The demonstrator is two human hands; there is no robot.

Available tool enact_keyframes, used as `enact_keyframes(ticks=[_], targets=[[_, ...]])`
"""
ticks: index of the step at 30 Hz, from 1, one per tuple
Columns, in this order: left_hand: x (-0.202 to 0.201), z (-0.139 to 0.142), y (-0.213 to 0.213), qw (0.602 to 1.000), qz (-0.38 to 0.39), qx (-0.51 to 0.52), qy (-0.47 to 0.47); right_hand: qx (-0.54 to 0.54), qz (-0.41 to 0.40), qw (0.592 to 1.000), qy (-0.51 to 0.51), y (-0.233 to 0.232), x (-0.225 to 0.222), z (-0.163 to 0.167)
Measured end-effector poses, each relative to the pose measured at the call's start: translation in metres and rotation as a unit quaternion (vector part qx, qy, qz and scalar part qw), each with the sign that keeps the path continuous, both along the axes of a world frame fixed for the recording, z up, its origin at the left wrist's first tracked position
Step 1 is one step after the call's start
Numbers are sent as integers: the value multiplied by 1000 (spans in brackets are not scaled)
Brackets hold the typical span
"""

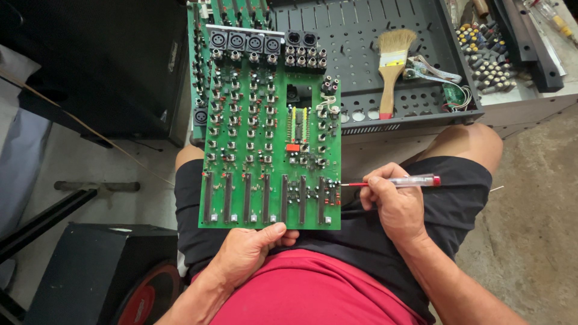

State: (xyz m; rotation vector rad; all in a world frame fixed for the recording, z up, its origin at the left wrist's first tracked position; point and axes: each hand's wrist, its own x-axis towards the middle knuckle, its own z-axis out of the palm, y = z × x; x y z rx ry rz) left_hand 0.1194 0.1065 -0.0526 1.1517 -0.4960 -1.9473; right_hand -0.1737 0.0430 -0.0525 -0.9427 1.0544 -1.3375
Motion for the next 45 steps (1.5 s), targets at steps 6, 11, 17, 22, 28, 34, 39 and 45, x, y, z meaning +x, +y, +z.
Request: enact_keyframes(ticks=[6,11,17,22,28,34,39,45], targets=[[1,1,0,1000,-2,2,3,31,-1,999,-27,-6,-2,-5],[-1,1,1,1000,-10,-13,10,-2,-3,993,-117,5,-7,-6],[-1,2,1,999,-13,-33,-2,-36,13,994,-101,16,-5,-7],[-1,3,1,1000,-12,-18,4,-74,58,995,-35,19,-2,-6],[-2,4,0,1000,-13,-14,1,-33,40,997,59,20,2,-3],[-3,5,0,1000,-12,-20,4,-23,37,998,53,19,6,2],[-3,4,0,1000,-13,-25,3,-2,35,999,29,18,5,-2],[-2,6,-1,1000,-17,-16,-1,-25,8,970,-243,5,-10,-11]])
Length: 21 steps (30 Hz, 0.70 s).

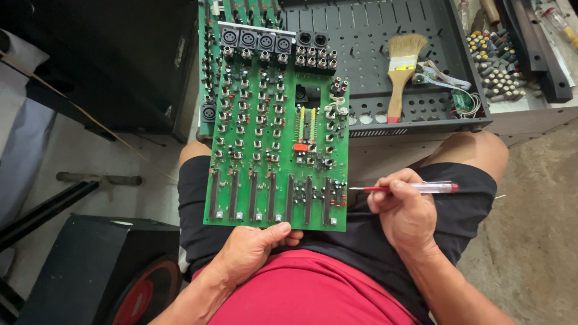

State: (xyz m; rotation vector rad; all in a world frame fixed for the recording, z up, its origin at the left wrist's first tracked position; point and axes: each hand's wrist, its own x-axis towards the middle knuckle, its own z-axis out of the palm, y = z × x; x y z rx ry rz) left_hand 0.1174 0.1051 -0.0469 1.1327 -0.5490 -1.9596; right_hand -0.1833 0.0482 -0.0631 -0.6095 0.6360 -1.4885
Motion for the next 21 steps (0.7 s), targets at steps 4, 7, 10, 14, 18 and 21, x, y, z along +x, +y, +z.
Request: enact_keyframes(ticks=[4,7,10,14,18,21], targets=[[-2,4,-1,999,-8,30,-18,-22,-14,997,70,1,4,4],[-2,8,-2,998,-25,40,-39,-63,-36,982,174,9,11,13],[-3,7,-3,998,-32,24,-45,-107,-42,965,237,13,18,22],[-5,2,-2,998,-29,27,-40,-100,-81,954,272,13,23,33],[-8,-4,-4,999,-20,18,24,-135,-105,931,322,15,40,49],[-9,-9,-4,999,-27,6,33,-184,-163,836,491,14,63,63]])
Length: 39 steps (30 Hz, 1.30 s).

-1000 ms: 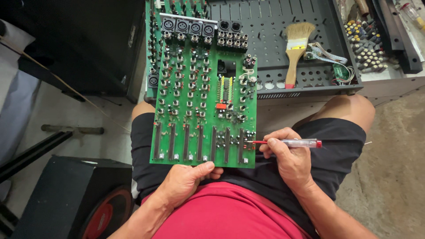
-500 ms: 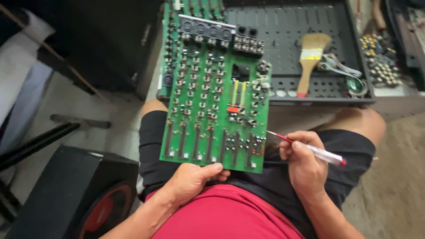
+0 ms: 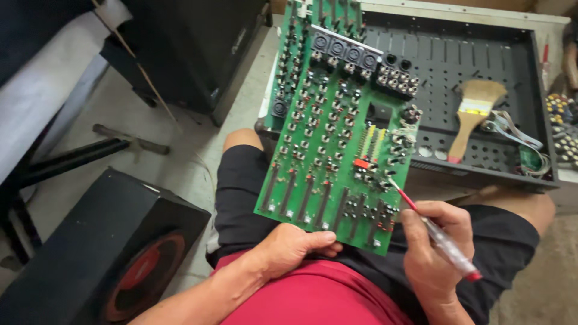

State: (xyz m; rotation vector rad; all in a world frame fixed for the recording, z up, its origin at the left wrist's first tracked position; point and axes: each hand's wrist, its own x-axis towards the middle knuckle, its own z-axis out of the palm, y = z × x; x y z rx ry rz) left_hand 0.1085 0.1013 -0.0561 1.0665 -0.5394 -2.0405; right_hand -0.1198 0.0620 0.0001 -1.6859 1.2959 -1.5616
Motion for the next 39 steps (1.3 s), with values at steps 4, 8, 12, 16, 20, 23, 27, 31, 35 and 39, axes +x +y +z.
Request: enact_keyframes(ticks=[4,8,12,16,20,23,27,31,35,39], targets=[[-3,-6,0,1000,-3,-3,5,68,100,992,-39,6,27,27],[-6,-11,0,1000,-1,4,17,-65,181,974,117,6,42,48],[-10,-16,4,999,5,13,29,-233,268,907,228,11,51,53],[-15,-19,7,999,31,-16,40,-218,295,885,285,18,60,47],[-15,-24,8,999,31,-6,22,-242,281,874,314,13,71,46],[-10,-31,10,997,-14,-66,-42,-220,270,889,298,19,78,51],[-15,-32,10,977,40,30,207,-192,271,895,297,19,82,57],[-9,-25,8,953,45,30,298,-192,238,908,285,18,84,54],[-6,-16,8,965,45,22,257,-226,221,898,306,19,75,54],[-5,-12,7,966,48,13,254,-226,212,895,322,22,68,52]])
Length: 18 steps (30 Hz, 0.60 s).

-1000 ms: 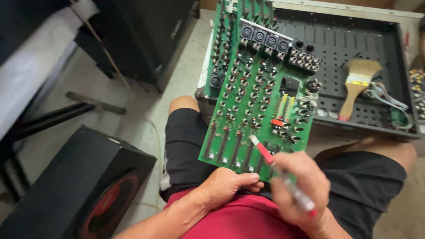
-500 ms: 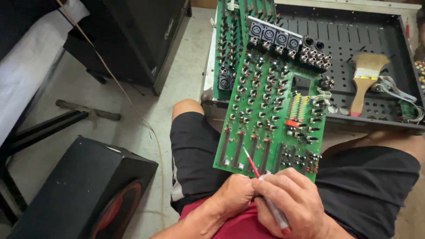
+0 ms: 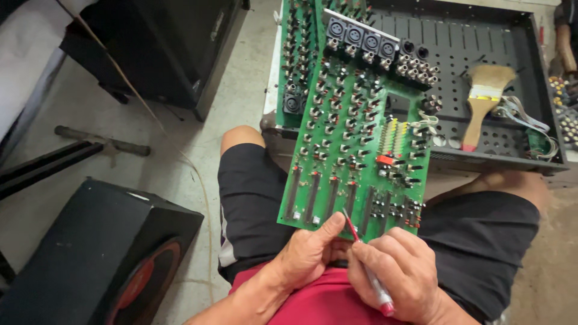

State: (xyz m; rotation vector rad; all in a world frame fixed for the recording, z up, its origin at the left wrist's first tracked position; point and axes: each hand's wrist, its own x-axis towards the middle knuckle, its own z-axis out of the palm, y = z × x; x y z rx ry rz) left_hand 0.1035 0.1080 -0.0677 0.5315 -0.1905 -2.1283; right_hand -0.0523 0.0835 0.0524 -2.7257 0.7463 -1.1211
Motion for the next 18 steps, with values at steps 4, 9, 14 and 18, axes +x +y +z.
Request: enact_keyframes(ticks=[4,9,14,18], targets=[[-1,-1,-1,1000,3,-15,-27,19,-36,999,4,2,-1,-2],[-3,-9,1,999,12,-4,-42,44,-57,997,31,4,4,-3],[-3,-6,0,999,13,-12,-32,42,-46,998,33,3,4,2],[-4,-4,0,999,10,-25,-37,24,-63,998,17,4,4,0]])
